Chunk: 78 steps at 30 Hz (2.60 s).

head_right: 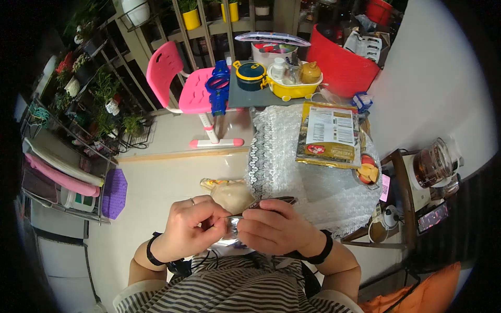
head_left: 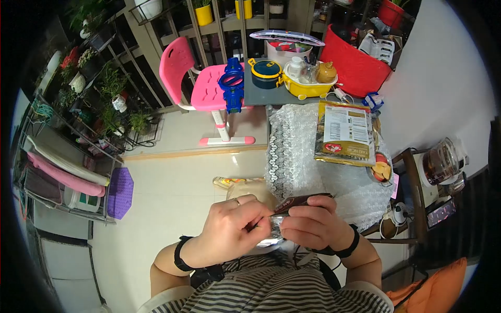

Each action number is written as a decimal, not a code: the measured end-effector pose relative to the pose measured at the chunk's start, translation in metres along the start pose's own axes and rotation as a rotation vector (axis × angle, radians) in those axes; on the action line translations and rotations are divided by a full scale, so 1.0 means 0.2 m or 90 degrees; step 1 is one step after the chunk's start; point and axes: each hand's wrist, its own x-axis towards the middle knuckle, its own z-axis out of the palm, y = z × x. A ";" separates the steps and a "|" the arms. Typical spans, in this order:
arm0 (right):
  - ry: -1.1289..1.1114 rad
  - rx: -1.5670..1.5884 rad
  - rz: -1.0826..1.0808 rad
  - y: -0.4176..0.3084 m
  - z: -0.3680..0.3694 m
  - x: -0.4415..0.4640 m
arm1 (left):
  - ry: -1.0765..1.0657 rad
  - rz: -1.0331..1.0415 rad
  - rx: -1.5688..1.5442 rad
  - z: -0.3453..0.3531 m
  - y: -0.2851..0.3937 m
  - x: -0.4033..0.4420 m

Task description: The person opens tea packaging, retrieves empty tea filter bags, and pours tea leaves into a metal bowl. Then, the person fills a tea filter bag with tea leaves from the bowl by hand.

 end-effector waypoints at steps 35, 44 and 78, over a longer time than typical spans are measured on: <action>-0.199 0.141 0.093 -0.21 0.06 -0.10 | 0.190 -0.172 0.078 0.05 -0.28 -0.16; -0.165 0.103 0.076 -0.23 0.09 -0.07 | 0.048 -0.130 -0.261 0.11 -0.32 -0.19; -0.196 -0.172 0.749 1.10 -0.05 -0.84 | -0.178 -0.282 -0.436 0.17 -0.41 -0.14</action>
